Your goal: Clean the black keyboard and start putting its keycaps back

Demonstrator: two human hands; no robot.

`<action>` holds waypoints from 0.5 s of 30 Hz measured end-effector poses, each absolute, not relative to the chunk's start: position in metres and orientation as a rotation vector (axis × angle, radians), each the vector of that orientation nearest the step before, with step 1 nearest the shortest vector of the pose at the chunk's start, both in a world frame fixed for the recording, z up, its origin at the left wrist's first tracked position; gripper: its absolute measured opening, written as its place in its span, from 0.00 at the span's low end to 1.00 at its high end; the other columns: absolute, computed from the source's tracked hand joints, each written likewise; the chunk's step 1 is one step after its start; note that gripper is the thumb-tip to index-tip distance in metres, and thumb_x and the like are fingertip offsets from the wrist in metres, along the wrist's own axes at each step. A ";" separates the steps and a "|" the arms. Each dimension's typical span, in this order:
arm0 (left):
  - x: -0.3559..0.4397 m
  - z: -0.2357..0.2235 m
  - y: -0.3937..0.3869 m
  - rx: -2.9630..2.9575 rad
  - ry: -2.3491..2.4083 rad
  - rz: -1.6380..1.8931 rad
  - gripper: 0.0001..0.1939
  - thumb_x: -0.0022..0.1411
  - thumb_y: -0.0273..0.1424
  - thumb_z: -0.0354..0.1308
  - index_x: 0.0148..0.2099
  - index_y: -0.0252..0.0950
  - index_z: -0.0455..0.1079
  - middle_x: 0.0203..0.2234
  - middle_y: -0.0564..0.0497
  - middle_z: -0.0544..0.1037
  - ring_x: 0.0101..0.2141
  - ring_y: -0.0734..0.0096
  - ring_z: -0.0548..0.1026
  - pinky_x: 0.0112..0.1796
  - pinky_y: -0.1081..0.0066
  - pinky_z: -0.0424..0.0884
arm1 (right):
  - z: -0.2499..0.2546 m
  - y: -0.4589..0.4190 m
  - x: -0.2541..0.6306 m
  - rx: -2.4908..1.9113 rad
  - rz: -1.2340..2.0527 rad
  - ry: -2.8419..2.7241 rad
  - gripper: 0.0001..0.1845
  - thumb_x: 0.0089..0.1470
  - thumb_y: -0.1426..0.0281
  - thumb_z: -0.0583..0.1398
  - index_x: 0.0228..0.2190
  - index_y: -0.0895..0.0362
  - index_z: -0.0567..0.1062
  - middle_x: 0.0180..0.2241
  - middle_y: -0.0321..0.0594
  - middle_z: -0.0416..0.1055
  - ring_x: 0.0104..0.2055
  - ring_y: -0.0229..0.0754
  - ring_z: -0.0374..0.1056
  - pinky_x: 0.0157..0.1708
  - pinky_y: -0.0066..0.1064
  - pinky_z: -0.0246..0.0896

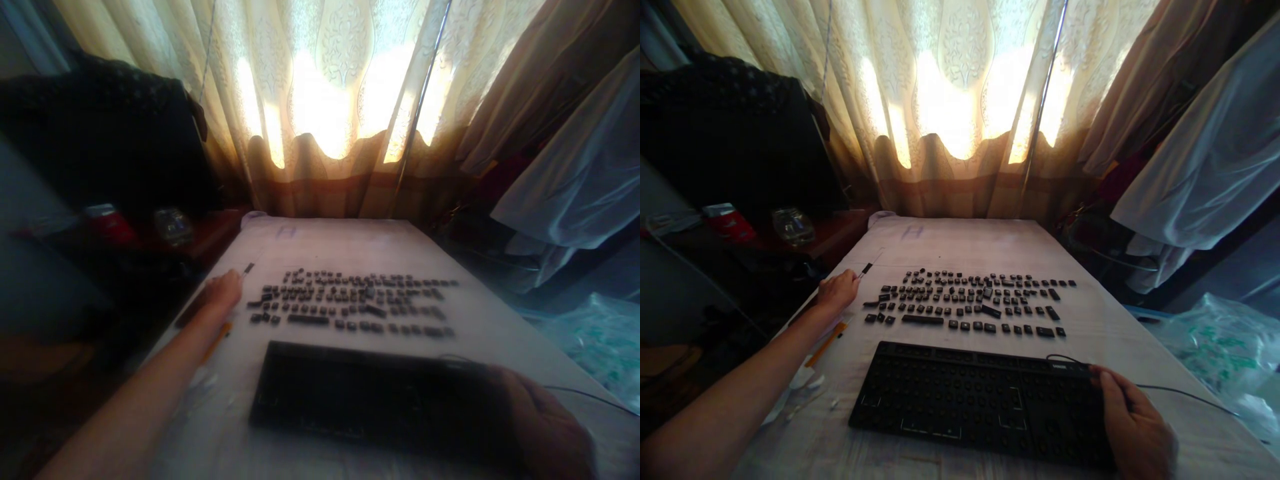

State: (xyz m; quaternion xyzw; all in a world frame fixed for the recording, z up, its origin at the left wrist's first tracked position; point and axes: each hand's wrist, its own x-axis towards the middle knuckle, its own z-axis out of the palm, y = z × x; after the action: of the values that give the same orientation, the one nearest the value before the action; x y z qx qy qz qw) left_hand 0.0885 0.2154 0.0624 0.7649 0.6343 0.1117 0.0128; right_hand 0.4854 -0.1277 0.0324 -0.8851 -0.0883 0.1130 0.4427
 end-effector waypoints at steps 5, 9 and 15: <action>0.110 0.057 0.145 2.432 1.661 0.641 0.11 0.71 0.35 0.48 0.47 0.38 0.69 0.38 0.47 0.80 0.40 0.62 0.79 0.42 0.65 0.73 | 0.031 -0.124 0.482 -2.172 0.220 -0.206 0.22 0.42 0.57 0.56 0.34 0.55 0.81 0.38 0.48 0.81 0.44 0.57 0.73 0.42 0.41 0.65; 0.130 0.036 0.071 2.481 1.319 0.746 0.09 0.68 0.35 0.49 0.43 0.41 0.70 0.37 0.48 0.80 0.40 0.63 0.79 0.42 0.66 0.74 | 0.024 -0.121 0.459 -2.102 -0.024 -0.396 0.25 0.45 0.55 0.56 0.37 0.56 0.82 0.40 0.48 0.80 0.45 0.57 0.74 0.44 0.42 0.66; 0.158 0.020 0.022 2.463 1.012 0.914 0.05 0.67 0.32 0.52 0.40 0.41 0.70 0.33 0.48 0.79 0.36 0.61 0.78 0.39 0.62 0.74 | 0.021 -0.085 0.367 -1.562 0.563 -0.963 0.30 0.47 0.53 0.66 0.51 0.53 0.78 0.31 0.40 0.79 0.30 0.44 0.73 0.31 0.33 0.70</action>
State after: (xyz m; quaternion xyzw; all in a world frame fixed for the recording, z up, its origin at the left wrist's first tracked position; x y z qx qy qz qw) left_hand 0.1578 0.0220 0.0200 0.8632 0.3547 0.3205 0.1624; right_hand 0.3674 -0.0854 0.0212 -0.6666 -0.4111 0.2403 0.5735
